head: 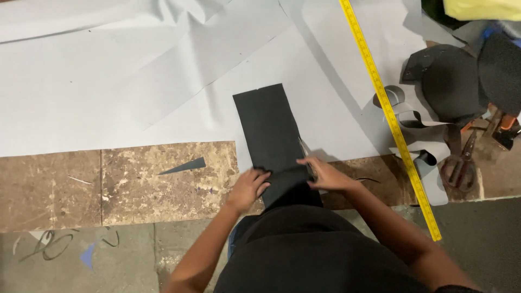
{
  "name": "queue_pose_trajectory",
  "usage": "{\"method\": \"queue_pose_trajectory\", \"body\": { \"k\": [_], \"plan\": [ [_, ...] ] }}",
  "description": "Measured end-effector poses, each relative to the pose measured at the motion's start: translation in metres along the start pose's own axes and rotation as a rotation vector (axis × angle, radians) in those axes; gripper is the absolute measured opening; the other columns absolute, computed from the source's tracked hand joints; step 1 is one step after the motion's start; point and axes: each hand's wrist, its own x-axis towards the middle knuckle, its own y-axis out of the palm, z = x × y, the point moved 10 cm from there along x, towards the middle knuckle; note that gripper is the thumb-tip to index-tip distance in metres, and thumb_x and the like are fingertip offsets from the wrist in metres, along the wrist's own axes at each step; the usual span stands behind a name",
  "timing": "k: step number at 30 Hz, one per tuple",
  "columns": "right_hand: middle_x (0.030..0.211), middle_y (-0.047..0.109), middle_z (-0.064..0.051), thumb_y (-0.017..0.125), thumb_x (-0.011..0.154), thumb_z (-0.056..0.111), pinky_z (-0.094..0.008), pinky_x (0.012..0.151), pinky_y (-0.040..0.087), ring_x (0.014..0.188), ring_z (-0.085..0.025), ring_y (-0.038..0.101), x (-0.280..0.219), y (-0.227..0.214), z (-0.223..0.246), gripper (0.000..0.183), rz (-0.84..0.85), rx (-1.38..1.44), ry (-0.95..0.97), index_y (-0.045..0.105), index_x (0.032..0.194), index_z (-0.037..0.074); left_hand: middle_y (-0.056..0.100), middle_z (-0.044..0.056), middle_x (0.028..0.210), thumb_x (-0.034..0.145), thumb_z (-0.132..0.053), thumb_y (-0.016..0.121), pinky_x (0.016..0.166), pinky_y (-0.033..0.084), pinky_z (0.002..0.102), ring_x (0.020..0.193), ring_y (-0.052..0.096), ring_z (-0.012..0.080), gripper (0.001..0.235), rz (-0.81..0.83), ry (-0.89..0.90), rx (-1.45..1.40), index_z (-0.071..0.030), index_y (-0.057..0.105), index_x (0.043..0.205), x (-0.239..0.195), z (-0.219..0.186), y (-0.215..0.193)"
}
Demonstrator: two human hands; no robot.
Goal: Marking and cutting small parts from a strip of black fabric using a template, pen, and scissors.
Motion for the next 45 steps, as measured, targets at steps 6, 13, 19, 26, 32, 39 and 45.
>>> {"method": "queue_pose_trajectory", "body": {
  "k": [6, 13, 19, 26, 32, 39, 45],
  "plan": [
    [0.117, 0.073, 0.001, 0.089, 0.080, 0.031, -0.035, 0.094, 0.058, 0.112, -0.020, 0.069, -0.029, 0.019, -0.052, 0.059, -0.650, -0.145, -0.123, 0.056, 0.128, 0.019, 0.069, 0.004, 0.103, 0.103, -0.034, 0.062, 0.090, 0.055, 0.036, 0.104, 0.067, 0.0234, 0.030, -0.151, -0.303, -0.129, -0.016, 0.070, 0.126, -0.033, 0.002, -0.008],
    [0.127, 0.072, -0.002, 0.092, 0.075, 0.024, -0.037, 0.095, 0.060, 0.114, -0.023, 0.069, -0.034, 0.034, -0.063, 0.054, -0.620, -0.066, -0.130, 0.060, 0.118, 0.015, 0.065, 0.008, 0.099, 0.088, -0.033, 0.081, 0.086, 0.056, 0.040, 0.098, 0.064, 0.0286, 0.042, -0.201, -0.124, -0.056, -0.010, 0.070, 0.123, -0.046, -0.019, -0.015],
    [0.120, 0.074, -0.007, 0.093, 0.073, 0.018, -0.041, 0.087, 0.062, 0.105, -0.028, 0.072, -0.039, 0.039, -0.050, 0.054, -0.638, -0.109, -0.327, 0.060, 0.115, 0.011, 0.067, 0.006, 0.099, 0.088, -0.027, 0.080, 0.083, 0.056, 0.036, 0.096, 0.066, 0.0253, 0.034, -0.219, -0.045, 0.009, -0.014, 0.073, 0.119, -0.047, -0.028, -0.020],
    [0.116, 0.074, -0.004, 0.087, 0.080, 0.021, -0.038, 0.088, 0.062, 0.105, -0.025, 0.072, -0.008, 0.019, -0.028, 0.045, -0.667, -0.234, -0.337, 0.062, 0.117, 0.012, 0.072, 0.006, 0.103, 0.091, -0.018, 0.076, 0.084, 0.059, 0.034, 0.100, 0.067, 0.0260, 0.021, -0.335, -0.152, 0.065, -0.014, 0.077, 0.112, -0.025, -0.009, -0.043],
    [0.116, 0.073, -0.012, 0.078, 0.090, 0.010, -0.046, 0.086, 0.062, 0.106, -0.033, 0.072, 0.026, 0.004, -0.019, 0.035, -0.506, -0.145, -0.214, 0.057, 0.118, 0.007, 0.070, 0.008, 0.114, 0.096, -0.014, 0.071, 0.093, 0.057, 0.034, 0.112, 0.066, 0.0266, 0.019, -0.315, -0.218, 0.094, -0.010, 0.077, 0.113, -0.007, 0.019, -0.034],
    [0.122, 0.071, -0.012, 0.076, 0.092, 0.008, -0.046, 0.086, 0.063, 0.111, -0.034, 0.070, 0.033, -0.004, -0.012, 0.035, -0.492, -0.141, -0.185, 0.055, 0.119, 0.009, 0.072, 0.008, 0.110, 0.094, -0.016, 0.074, 0.091, 0.058, 0.035, 0.106, 0.068, 0.0263, 0.016, -0.403, -0.176, 0.114, -0.011, 0.079, 0.108, -0.008, 0.019, -0.035],
    [0.122, 0.071, -0.011, 0.076, 0.093, 0.008, -0.045, 0.084, 0.063, 0.109, -0.034, 0.071, 0.035, -0.009, -0.007, 0.032, -0.484, -0.134, -0.178, 0.055, 0.117, 0.009, 0.072, 0.008, 0.109, 0.093, -0.017, 0.075, 0.091, 0.058, 0.035, 0.105, 0.068, 0.0262, 0.015, -0.435, -0.164, 0.111, -0.013, 0.080, 0.106, -0.008, 0.021, -0.034]
  ]
}}
